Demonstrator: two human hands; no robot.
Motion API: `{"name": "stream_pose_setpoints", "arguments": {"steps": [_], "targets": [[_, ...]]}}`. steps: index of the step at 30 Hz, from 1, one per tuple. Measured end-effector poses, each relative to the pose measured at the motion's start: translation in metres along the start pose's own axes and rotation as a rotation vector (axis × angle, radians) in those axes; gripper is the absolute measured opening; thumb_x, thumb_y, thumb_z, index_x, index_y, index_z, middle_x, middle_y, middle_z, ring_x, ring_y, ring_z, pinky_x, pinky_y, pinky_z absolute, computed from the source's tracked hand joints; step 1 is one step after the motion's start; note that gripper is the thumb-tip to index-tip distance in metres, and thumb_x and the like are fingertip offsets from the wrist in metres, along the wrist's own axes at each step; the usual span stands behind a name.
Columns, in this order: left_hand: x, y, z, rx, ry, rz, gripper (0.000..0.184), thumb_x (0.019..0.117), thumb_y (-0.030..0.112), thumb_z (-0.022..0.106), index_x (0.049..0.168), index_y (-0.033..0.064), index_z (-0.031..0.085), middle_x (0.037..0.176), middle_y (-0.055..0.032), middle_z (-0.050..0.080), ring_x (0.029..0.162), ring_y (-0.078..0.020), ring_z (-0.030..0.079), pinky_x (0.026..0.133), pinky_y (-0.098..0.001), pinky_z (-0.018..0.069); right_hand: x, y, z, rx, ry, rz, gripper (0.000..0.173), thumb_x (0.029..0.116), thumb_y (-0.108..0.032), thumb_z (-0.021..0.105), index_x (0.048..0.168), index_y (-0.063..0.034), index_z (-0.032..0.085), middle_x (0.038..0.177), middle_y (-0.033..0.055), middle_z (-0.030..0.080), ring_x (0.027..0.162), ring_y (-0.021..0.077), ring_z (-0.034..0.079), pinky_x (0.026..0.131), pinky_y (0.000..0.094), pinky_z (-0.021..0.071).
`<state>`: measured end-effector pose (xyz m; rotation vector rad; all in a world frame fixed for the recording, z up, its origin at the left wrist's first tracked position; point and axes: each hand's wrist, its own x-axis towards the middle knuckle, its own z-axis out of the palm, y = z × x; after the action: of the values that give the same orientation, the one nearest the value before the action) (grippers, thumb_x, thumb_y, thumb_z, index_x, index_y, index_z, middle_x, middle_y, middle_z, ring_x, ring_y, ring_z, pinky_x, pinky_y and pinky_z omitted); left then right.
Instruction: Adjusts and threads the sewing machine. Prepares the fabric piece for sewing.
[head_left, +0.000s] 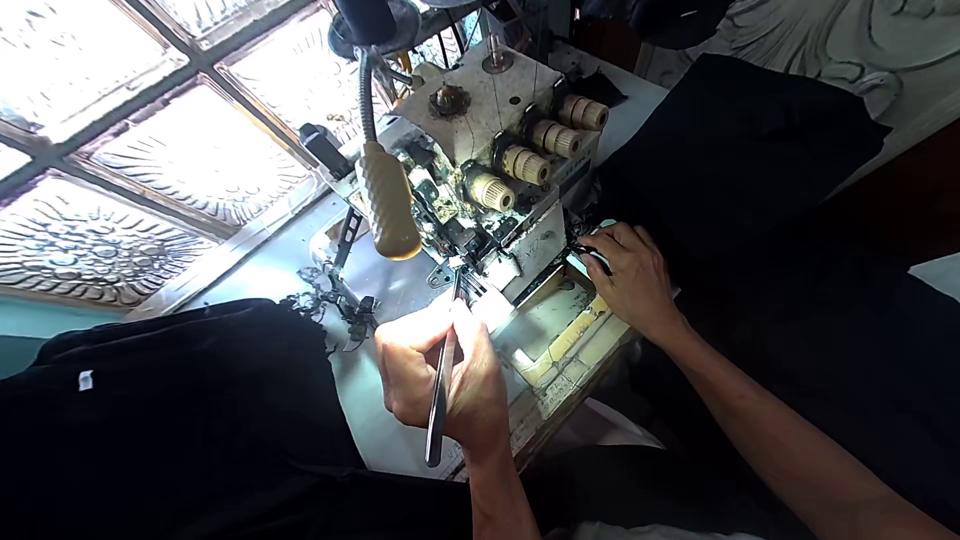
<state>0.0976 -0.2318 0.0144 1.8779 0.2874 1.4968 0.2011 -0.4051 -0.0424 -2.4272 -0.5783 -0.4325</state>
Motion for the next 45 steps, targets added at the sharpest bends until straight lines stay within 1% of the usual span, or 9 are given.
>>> {"name": "stream_pose_setpoints", "arguments": {"steps": [3, 8, 13, 16, 21, 31, 34, 40, 45], "targets": [[0.0008, 0.0000, 0.0013, -0.013, 0.006, 0.005, 0.007, 0.0829, -0.002, 0.069, 0.083, -0.0010, 0.062, 0.082, -0.0026, 0.066, 0.081, -0.0054, 0.068, 0.073, -0.0209, 0.0582, -0.0001, 0.0002, 0.0005, 0.002, 0.003, -0.003, 0.023, 0.0994, -0.013, 0.064, 0.117, -0.0025, 0.074, 0.114, 0.0206, 0.067, 0.101, 0.0395, 0.064, 0.085, 0.0522, 0.0528], [-0.0002, -0.0014, 0.0009, -0.011, 0.008, 0.017, 0.007, 0.0840, -0.003, 0.069, 0.083, -0.0020, 0.062, 0.083, -0.0046, 0.068, 0.083, -0.0070, 0.069, 0.074, -0.0217, 0.0582, -0.0005, 0.0005, 0.0010, -0.003, 0.008, -0.005, 0.023, 0.0995, -0.014, 0.064, 0.117, -0.0028, 0.074, 0.114, 0.0199, 0.067, 0.100, 0.0388, 0.064, 0.085, 0.0520, 0.0527], [-0.0011, -0.0013, 0.0012, -0.002, 0.006, 0.006, 0.007, 0.0834, -0.001, 0.068, 0.084, -0.0025, 0.062, 0.083, -0.0048, 0.067, 0.083, -0.0059, 0.068, 0.074, -0.0203, 0.0574, 0.0000, -0.0001, 0.0004, -0.003, 0.007, 0.000, 0.023, 0.0994, -0.014, 0.064, 0.117, -0.0026, 0.074, 0.114, 0.0203, 0.067, 0.101, 0.0391, 0.064, 0.085, 0.0518, 0.0529], [-0.0014, -0.0010, 0.0013, -0.006, 0.002, 0.011, 0.007, 0.0835, -0.001, 0.068, 0.083, -0.0025, 0.061, 0.084, -0.0055, 0.069, 0.085, -0.0068, 0.070, 0.076, -0.0210, 0.0584, 0.0000, 0.0005, 0.0014, -0.008, 0.011, 0.001, 0.023, 0.0996, -0.014, 0.064, 0.117, -0.0030, 0.074, 0.113, 0.0197, 0.067, 0.101, 0.0387, 0.064, 0.085, 0.0514, 0.0528], [-0.0022, -0.0015, 0.0005, 0.032, -0.009, 0.026, 0.008, 0.0823, 0.000, 0.069, 0.081, -0.0031, 0.061, 0.081, -0.0052, 0.066, 0.080, -0.0043, 0.067, 0.071, -0.0169, 0.0550, -0.0001, 0.0004, 0.0010, -0.005, 0.002, 0.004, 0.023, 0.1000, -0.014, 0.063, 0.118, -0.0030, 0.074, 0.113, 0.0197, 0.067, 0.102, 0.0387, 0.064, 0.086, 0.0514, 0.0527], [-0.0032, -0.0021, 0.0002, 0.048, -0.002, 0.046, 0.009, 0.0822, 0.001, 0.069, 0.080, -0.0026, 0.061, 0.078, -0.0054, 0.064, 0.077, -0.0041, 0.065, 0.069, -0.0170, 0.0532, 0.0001, 0.0005, 0.0008, 0.004, 0.012, -0.005, 0.023, 0.0986, -0.014, 0.066, 0.117, -0.0026, 0.074, 0.114, 0.0200, 0.067, 0.102, 0.0389, 0.064, 0.086, 0.0516, 0.0534], [-0.0034, -0.0015, 0.0004, 0.059, 0.001, 0.046, 0.009, 0.0826, 0.003, 0.067, 0.080, -0.0024, 0.060, 0.078, -0.0052, 0.064, 0.078, -0.0040, 0.066, 0.070, -0.0172, 0.0548, 0.0000, 0.0004, 0.0013, 0.004, 0.014, -0.003, 0.023, 0.0986, -0.014, 0.066, 0.117, -0.0027, 0.074, 0.114, 0.0198, 0.067, 0.102, 0.0387, 0.064, 0.087, 0.0514, 0.0534], [-0.0038, -0.0011, 0.0002, 0.045, 0.011, 0.036, 0.008, 0.0825, 0.002, 0.067, 0.080, -0.0015, 0.060, 0.079, -0.0035, 0.064, 0.079, -0.0033, 0.065, 0.071, -0.0170, 0.0546, 0.0000, 0.0000, 0.0009, 0.004, 0.014, -0.002, 0.023, 0.0987, -0.013, 0.065, 0.116, -0.0024, 0.074, 0.113, 0.0199, 0.067, 0.101, 0.0384, 0.064, 0.086, 0.0511, 0.0532], [-0.0039, -0.0016, 0.0013, 0.035, 0.014, 0.053, 0.008, 0.0826, 0.002, 0.066, 0.079, -0.0021, 0.060, 0.079, -0.0047, 0.064, 0.079, -0.0046, 0.066, 0.071, -0.0170, 0.0551, -0.0001, 0.0000, 0.0008, -0.001, 0.016, -0.007, 0.023, 0.0989, -0.014, 0.065, 0.117, -0.0025, 0.074, 0.114, 0.0195, 0.067, 0.101, 0.0386, 0.064, 0.086, 0.0505, 0.0532]]}}
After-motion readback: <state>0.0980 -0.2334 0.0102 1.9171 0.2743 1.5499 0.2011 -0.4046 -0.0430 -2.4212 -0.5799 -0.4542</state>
